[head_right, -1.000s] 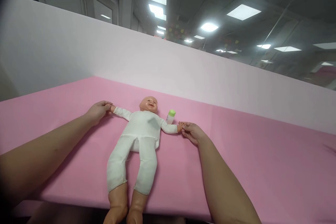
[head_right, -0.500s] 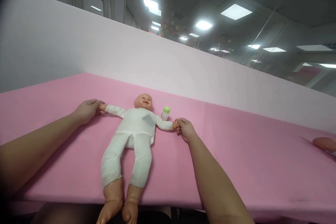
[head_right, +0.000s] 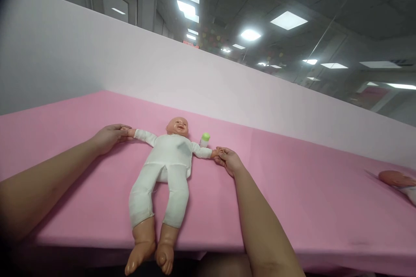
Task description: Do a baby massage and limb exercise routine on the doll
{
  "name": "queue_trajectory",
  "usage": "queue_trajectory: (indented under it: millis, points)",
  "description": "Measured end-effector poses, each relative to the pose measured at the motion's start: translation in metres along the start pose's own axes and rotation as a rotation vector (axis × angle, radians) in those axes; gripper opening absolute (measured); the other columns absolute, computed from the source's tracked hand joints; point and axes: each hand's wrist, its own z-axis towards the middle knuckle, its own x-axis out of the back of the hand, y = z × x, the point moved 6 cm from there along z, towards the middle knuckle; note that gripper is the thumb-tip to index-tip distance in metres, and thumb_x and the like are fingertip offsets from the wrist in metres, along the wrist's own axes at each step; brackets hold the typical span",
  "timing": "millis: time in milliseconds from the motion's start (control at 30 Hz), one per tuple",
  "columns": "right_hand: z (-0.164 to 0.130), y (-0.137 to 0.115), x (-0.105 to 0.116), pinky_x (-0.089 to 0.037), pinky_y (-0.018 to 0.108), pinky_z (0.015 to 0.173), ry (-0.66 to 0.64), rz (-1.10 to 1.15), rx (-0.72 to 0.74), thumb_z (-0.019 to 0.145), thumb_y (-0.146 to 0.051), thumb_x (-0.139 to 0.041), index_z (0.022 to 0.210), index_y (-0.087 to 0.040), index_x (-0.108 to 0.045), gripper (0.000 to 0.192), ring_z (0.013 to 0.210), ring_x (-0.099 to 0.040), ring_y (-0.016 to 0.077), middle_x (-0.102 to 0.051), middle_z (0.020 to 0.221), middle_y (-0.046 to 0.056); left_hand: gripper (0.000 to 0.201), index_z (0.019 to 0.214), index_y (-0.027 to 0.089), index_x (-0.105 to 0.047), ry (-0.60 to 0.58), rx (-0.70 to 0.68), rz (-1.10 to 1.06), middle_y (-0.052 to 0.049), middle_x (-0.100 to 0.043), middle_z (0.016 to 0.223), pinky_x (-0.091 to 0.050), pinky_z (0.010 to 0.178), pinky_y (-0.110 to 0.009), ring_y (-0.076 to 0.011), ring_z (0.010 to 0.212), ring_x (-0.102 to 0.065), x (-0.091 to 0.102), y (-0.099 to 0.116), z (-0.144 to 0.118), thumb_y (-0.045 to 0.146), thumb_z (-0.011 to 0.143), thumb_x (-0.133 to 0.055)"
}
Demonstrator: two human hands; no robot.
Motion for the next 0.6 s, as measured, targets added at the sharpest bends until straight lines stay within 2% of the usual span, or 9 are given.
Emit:
queue_trajectory:
  millis: [200, 333, 467, 600]
  points:
    - [-0.001, 0.000, -0.003, -0.057, 0.027, 0.059, 0.025, -0.032, 0.042, 0.064, -0.034, -0.100, 0.094, -0.017, -0.070, 0.046, 0.062, -0.065, 0.0136, -0.072, 0.080, 0.004, 0.025, 0.092, 0.017, -0.078, 0.063, -0.003, 0.032, -0.011, -0.079, 0.090, -0.065, 0.072, -0.034, -0.0236, 0.075, -0.076, -0.001, 0.002, -0.004, 0.029, 0.071, -0.086]
    - [-0.001, -0.002, -0.008, -0.048, 0.026, 0.047, 0.026, -0.078, 0.054, 0.067, -0.048, -0.096, 0.082, -0.016, -0.067, 0.045, 0.054, -0.059, 0.0137, -0.070, 0.070, 0.005, 0.027, 0.097, 0.016, -0.079, 0.074, -0.001, 0.028, -0.011, -0.079, 0.091, -0.065, 0.069, -0.033, -0.0228, 0.072, -0.076, 0.002, 0.003, -0.004, 0.027, 0.073, -0.085]
    - [0.003, 0.001, -0.009, -0.047, 0.026, 0.045, 0.032, -0.090, 0.048, 0.076, -0.047, -0.091, 0.086, -0.014, -0.070, 0.040, 0.052, -0.059, 0.0143, -0.072, 0.071, 0.008, 0.033, 0.106, 0.013, -0.078, 0.029, 0.034, -0.001, -0.013, -0.079, 0.097, -0.065, 0.072, -0.030, -0.0221, 0.078, -0.077, 0.005, 0.005, -0.003, 0.024, 0.076, -0.082]
    - [0.004, 0.005, -0.006, -0.054, 0.026, 0.051, 0.020, -0.065, 0.013, 0.086, -0.040, -0.084, 0.093, -0.012, -0.073, 0.031, 0.060, -0.065, 0.0162, -0.075, 0.079, 0.013, 0.035, 0.110, 0.011, -0.076, -0.013, 0.060, -0.016, -0.015, -0.079, 0.101, -0.066, 0.077, -0.032, -0.0240, 0.084, -0.078, 0.010, 0.006, -0.001, 0.021, 0.077, -0.081]
